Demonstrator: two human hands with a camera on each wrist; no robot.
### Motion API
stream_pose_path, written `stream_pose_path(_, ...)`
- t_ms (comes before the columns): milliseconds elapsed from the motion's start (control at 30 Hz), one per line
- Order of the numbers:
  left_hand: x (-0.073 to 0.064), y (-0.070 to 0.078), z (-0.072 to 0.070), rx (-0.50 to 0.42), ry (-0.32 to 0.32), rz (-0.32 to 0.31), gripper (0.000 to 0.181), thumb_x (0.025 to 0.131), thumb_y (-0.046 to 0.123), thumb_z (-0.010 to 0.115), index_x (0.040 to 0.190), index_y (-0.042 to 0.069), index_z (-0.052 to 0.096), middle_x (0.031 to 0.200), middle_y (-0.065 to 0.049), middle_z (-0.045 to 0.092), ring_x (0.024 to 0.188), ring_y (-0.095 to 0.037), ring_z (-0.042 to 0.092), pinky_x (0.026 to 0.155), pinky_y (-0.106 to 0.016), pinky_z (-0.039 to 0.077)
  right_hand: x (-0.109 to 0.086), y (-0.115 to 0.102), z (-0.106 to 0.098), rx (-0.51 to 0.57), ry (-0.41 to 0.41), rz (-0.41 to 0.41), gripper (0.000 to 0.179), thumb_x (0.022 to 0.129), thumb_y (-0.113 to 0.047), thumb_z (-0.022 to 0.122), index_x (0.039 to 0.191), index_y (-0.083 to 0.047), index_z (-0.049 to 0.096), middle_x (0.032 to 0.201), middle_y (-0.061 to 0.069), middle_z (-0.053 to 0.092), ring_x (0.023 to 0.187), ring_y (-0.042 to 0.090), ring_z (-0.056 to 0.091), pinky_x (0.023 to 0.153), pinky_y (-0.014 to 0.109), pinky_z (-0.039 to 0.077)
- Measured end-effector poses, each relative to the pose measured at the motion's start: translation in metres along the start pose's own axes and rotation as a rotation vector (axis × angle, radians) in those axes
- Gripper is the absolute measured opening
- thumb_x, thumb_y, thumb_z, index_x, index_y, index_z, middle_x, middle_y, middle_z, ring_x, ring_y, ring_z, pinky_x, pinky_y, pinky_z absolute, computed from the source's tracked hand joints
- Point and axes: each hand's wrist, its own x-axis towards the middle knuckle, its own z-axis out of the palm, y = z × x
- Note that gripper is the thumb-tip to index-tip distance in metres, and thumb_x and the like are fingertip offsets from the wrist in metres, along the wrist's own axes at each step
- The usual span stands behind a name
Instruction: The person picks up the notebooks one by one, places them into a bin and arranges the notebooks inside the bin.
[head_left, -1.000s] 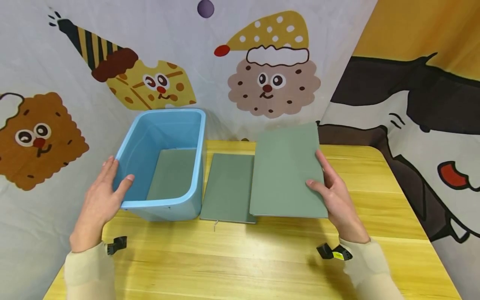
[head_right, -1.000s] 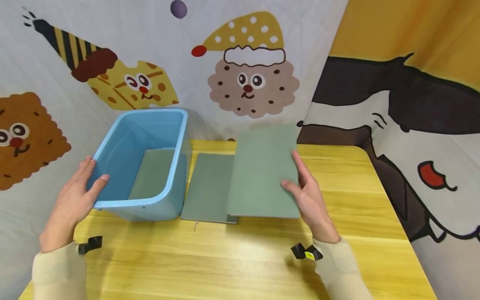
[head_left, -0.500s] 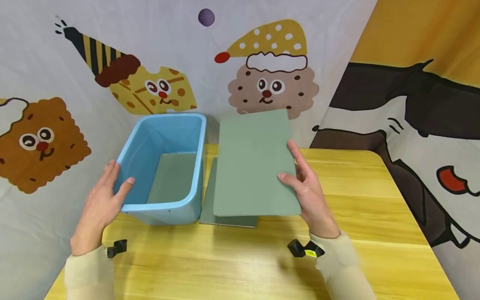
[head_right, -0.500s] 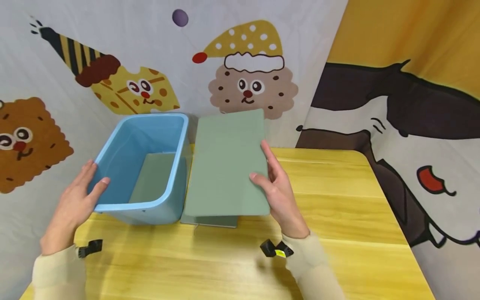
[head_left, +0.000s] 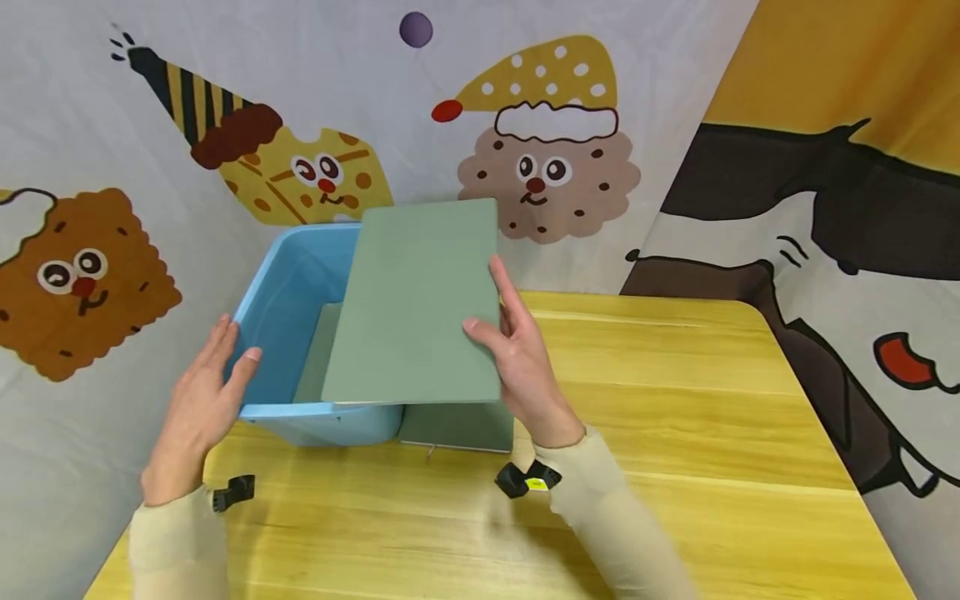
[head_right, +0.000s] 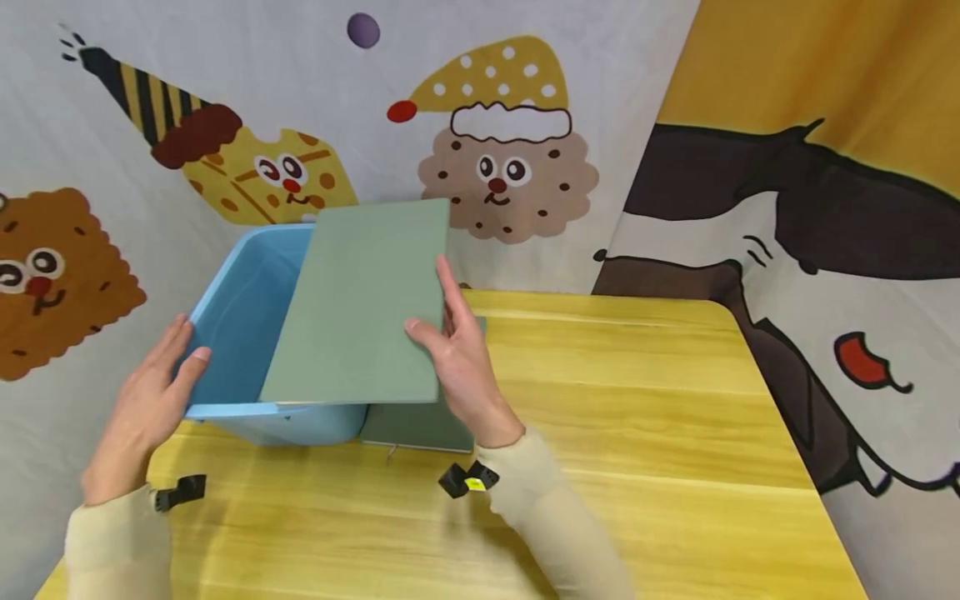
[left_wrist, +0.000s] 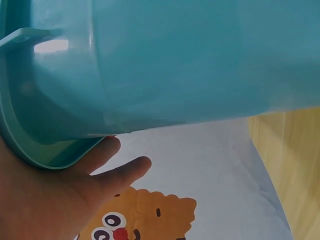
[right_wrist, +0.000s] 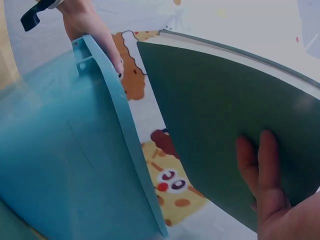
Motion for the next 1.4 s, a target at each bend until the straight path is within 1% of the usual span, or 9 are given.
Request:
stream_pose_path(67, 0.0, 0.0, 0.0, -0.013, 0.005, 0.003, 0.067, 0.113, 0.04, 0.031, 0.164, -0.002, 0.015, 0.172, -0.019, 0.005, 0.154, -0.052, 0.009, 0.117, -0.074, 0.01, 0.005, 0.004, 0.009, -0.001, 0.001, -0.01, 0.08, 0.099, 0.0, 0.06, 0.166, -0.025, 0.025, 0.172, -0.015, 0.013, 0.157, 0.01, 0.003, 0.127, 0.037, 0.002)
stream_pose_path(133, 0.0, 0.0, 0.001, -0.02, 0.009, 0.002, 0.066, 0.114, 0.039, 0.03, 0.164, -0.001, 0.015, 0.172, -0.019, 0.006, 0.154, -0.051, 0.009, 0.118, -0.072, 0.009, 0.01, 0.008, 0.018, 0.009, -0.005, -0.015, 0.08, 0.099, 0.001, 0.06, 0.166, -0.023, 0.024, 0.172, -0.015, 0.013, 0.158, 0.011, 0.003, 0.127, 0.038, 0.003)
stream_pose_path(267, 0.0, 0.001, 0.001, -0.024, 0.021, -0.008, 0.064, 0.114, 0.04, 0.026, 0.164, 0.001, 0.013, 0.172, -0.017, 0.005, 0.155, -0.05, 0.008, 0.12, -0.07, 0.007, 0.021, 0.017, 0.037, -0.006, -0.023, -0.008, 0.081, 0.099, 0.001, 0.06, 0.167, -0.023, 0.022, 0.172, -0.013, 0.013, 0.157, 0.007, 0.004, 0.127, 0.033, 0.006)
stream_pose_path(433, -0.001, 0.001, 0.001, -0.035, 0.034, -0.012, 0.064, 0.114, 0.039, 0.024, 0.164, 0.0, 0.015, 0.172, -0.018, 0.007, 0.155, -0.05, 0.008, 0.121, -0.069, 0.006, 0.033, 0.029, 0.06, -0.045, -0.045, 0.013, 0.083, 0.099, 0.0, 0.06, 0.167, -0.025, 0.019, 0.172, -0.013, 0.012, 0.155, 0.002, 0.009, 0.125, 0.028, 0.015)
stream_pose_path(700, -0.001, 0.002, 0.0, -0.065, 0.04, -0.001, 0.064, 0.115, 0.038, 0.023, 0.163, -0.003, 0.017, 0.172, -0.02, 0.008, 0.155, -0.05, 0.008, 0.122, -0.068, 0.005, 0.047, 0.045, 0.089, -0.169, -0.066, 0.051, 0.082, 0.1, -0.004, 0.058, 0.167, -0.026, 0.016, 0.171, -0.012, 0.013, 0.154, 0.002, 0.013, 0.124, 0.03, 0.02)
stream_pose_path(867, 0.0, 0.001, 0.0, -0.062, 0.04, 0.001, 0.064, 0.115, 0.038, 0.023, 0.162, -0.004, 0.019, 0.172, -0.019, 0.009, 0.155, -0.05, 0.01, 0.121, -0.068, 0.006, 0.052, 0.05, 0.101, -0.213, -0.119, 0.095, 0.082, 0.101, -0.005, 0.056, 0.168, -0.027, 0.014, 0.171, -0.013, 0.012, 0.155, 0.004, 0.013, 0.125, 0.035, 0.021)
stream_pose_path(1033, 0.002, 0.001, 0.0, -0.049, 0.034, 0.0, 0.063, 0.115, 0.038, 0.024, 0.162, -0.003, 0.018, 0.172, -0.018, 0.008, 0.154, -0.05, 0.01, 0.121, -0.068, 0.008, 0.058, 0.05, 0.109, -0.216, -0.178, 0.132, 0.082, 0.101, -0.005, 0.055, 0.168, -0.027, 0.012, 0.171, -0.016, 0.011, 0.155, 0.003, 0.01, 0.126, 0.037, 0.019)
stream_pose_path(1233, 0.002, 0.002, 0.0, -0.029, 0.038, -0.003, 0.064, 0.115, 0.039, 0.025, 0.162, -0.003, 0.019, 0.172, -0.018, 0.009, 0.154, -0.05, 0.012, 0.121, -0.068, 0.009, 0.067, 0.052, 0.116, -0.242, -0.225, 0.182, 0.084, 0.101, -0.003, 0.053, 0.168, -0.023, 0.008, 0.172, -0.013, 0.008, 0.155, 0.004, 0.009, 0.126, 0.035, 0.017)
stream_pose_path(1400, 0.003, 0.004, 0.0, -0.016, 0.036, -0.015, 0.067, 0.114, 0.044, 0.026, 0.162, -0.002, 0.019, 0.172, -0.018, 0.01, 0.154, -0.05, 0.013, 0.12, -0.069, 0.011, 0.074, 0.055, 0.119, -0.275, -0.252, 0.191, 0.084, 0.1, -0.002, 0.052, 0.168, -0.021, 0.006, 0.172, -0.011, 0.006, 0.155, 0.003, 0.008, 0.126, 0.031, 0.014)
